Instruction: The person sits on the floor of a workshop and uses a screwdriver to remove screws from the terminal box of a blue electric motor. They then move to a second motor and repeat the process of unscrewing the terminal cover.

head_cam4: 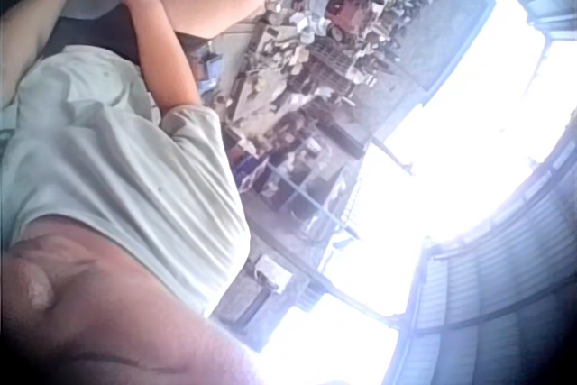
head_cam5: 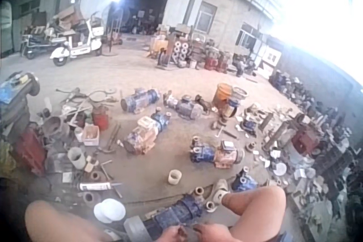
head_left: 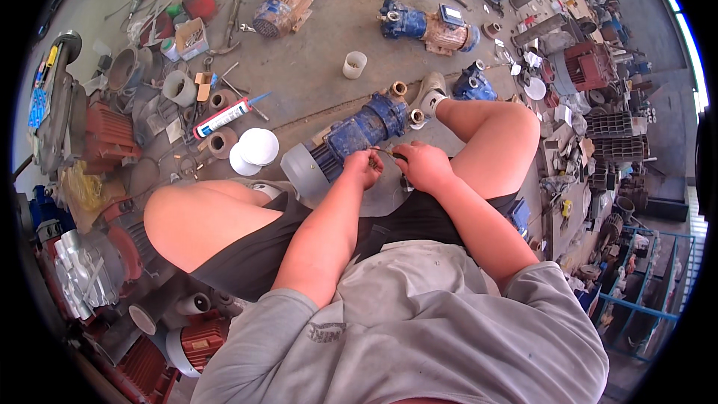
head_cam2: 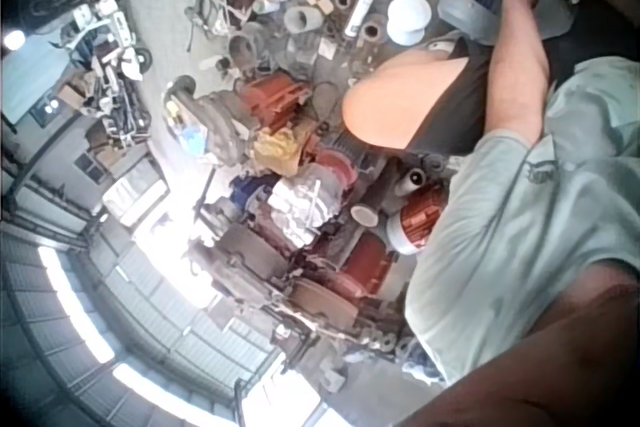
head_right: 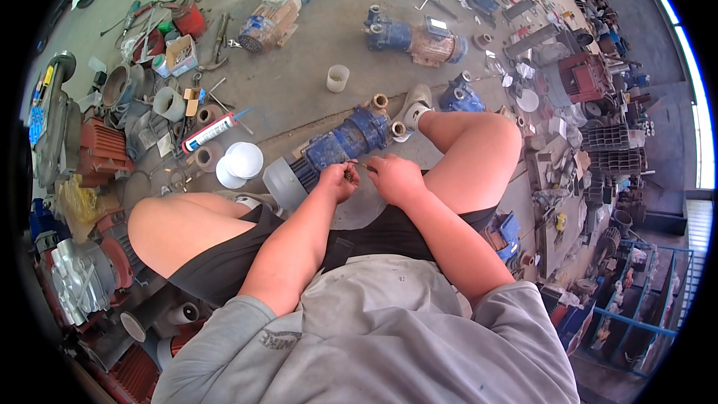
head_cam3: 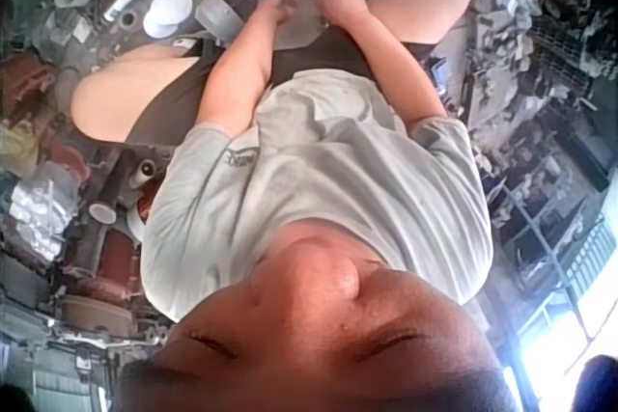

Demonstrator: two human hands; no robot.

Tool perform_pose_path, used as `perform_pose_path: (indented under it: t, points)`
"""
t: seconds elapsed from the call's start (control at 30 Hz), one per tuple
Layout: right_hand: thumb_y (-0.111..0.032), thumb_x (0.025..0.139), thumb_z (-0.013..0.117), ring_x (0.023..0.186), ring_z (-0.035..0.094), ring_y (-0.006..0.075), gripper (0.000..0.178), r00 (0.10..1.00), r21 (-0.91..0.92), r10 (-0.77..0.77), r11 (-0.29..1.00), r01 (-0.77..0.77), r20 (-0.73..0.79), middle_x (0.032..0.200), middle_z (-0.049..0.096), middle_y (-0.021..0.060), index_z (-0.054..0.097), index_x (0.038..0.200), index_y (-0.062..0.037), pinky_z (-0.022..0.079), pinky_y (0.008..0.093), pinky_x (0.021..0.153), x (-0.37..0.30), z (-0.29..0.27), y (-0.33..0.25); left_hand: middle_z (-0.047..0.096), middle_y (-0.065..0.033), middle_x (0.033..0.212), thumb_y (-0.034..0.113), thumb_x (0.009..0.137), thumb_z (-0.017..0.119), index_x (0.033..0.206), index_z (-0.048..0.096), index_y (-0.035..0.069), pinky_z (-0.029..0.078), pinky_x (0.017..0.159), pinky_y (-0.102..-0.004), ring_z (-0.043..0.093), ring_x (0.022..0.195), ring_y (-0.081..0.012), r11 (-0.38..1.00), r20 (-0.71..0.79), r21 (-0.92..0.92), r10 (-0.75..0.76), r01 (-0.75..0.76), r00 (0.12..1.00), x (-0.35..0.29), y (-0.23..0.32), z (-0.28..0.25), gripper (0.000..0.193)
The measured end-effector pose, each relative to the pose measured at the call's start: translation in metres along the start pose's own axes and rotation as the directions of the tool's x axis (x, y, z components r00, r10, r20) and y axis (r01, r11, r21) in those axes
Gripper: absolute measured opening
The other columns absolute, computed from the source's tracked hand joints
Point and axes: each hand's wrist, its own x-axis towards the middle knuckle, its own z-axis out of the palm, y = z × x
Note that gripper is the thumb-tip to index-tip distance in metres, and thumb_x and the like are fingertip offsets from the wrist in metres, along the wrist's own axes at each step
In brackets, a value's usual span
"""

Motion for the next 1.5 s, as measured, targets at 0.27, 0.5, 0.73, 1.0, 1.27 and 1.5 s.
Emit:
perform_pose_path:
  t: [0.27, 0.5, 0.73, 1.0, 1.27, 1.5]
  points:
    - [-0.029, 0.094, 0.068, 0.094, 0.071, 0.0329, 0.025, 0.994, -0.202, -0.063, 0.976, 0.080, 0.088, 0.102, 0.069, 0.0123, 0.073, 0.116, -0.0204, 0.056, 0.0458, 0.078, 0.025, -0.014, -0.006, 0.054, -0.0005, 0.070, 0.007, 0.101, 0.054, 0.112, 0.067, 0.003, 0.050, 0.056, -0.0301, 0.053, 0.059, -0.0136, 0.921, -0.020, 0.386, 0.074, -0.061, 0.997, -0.002, -0.007, -0.001, 0.018]
    - [-0.027, 0.093, 0.065, 0.102, 0.071, 0.0304, 0.027, 0.980, -0.198, -0.053, 0.976, 0.091, 0.192, 0.113, 0.070, 0.0119, 0.074, 0.118, -0.0241, 0.057, 0.0441, 0.085, 0.048, -0.027, 0.004, 0.052, 0.0007, 0.072, 0.012, 0.104, 0.050, 0.114, 0.068, 0.003, 0.048, 0.055, -0.0296, 0.050, 0.058, -0.0125, 0.619, -0.057, 0.784, 0.002, 0.044, 0.998, 0.005, -0.006, -0.026, 0.023]
    - [-0.020, 0.089, 0.067, 0.103, 0.072, 0.0312, 0.026, 0.983, -0.239, -0.085, 0.963, 0.123, 0.163, 0.111, 0.073, 0.0139, 0.075, 0.114, -0.0181, 0.058, 0.0431, 0.084, 0.048, -0.016, 0.005, 0.055, -0.0018, 0.075, 0.014, 0.103, 0.050, 0.110, 0.073, 0.007, 0.046, 0.051, -0.0328, 0.050, 0.057, -0.0149, 0.482, -0.043, 0.876, 0.078, 0.000, 0.996, -0.009, -0.009, -0.010, 0.026]
    - [-0.022, 0.083, 0.074, 0.104, 0.074, 0.0342, 0.048, 0.965, -0.244, 0.051, 0.970, 0.015, 0.259, 0.114, 0.073, 0.0189, 0.061, 0.117, 0.0094, 0.060, 0.0410, 0.084, 0.067, -0.033, -0.055, 0.065, -0.0095, 0.078, 0.014, 0.097, 0.052, 0.116, 0.078, 0.010, 0.047, 0.050, -0.0369, 0.058, 0.059, -0.0211, 0.283, 0.123, 0.938, 0.267, -0.200, 0.956, -0.012, 0.011, -0.023, 0.032]
    - [-0.028, 0.094, 0.067, 0.095, 0.073, 0.0378, 0.034, 0.986, -0.132, -0.162, 0.977, 0.167, 0.046, 0.109, 0.069, 0.0203, 0.059, 0.109, 0.0017, 0.060, 0.0450, 0.078, 0.057, -0.030, -0.029, 0.062, -0.0058, 0.081, 0.020, 0.102, 0.043, 0.115, 0.069, 0.003, 0.045, 0.052, -0.0329, 0.052, 0.059, -0.0158, 0.434, 0.041, 0.889, 0.240, -0.145, 0.970, -0.041, 0.018, -0.011, 0.033]
    - [-0.022, 0.096, 0.064, 0.092, 0.073, 0.0387, 0.031, 0.998, -0.256, -0.069, 0.965, 0.065, -0.006, 0.109, 0.065, 0.0204, 0.052, 0.115, -0.0001, 0.059, 0.0485, 0.077, 0.042, -0.032, -0.042, 0.064, -0.0032, 0.082, 0.023, 0.103, 0.042, 0.107, 0.066, 0.007, 0.049, 0.061, -0.0331, 0.056, 0.066, -0.0150, 0.458, 0.028, 0.883, 0.173, -0.105, 0.985, -0.049, 0.022, -0.009, 0.029]
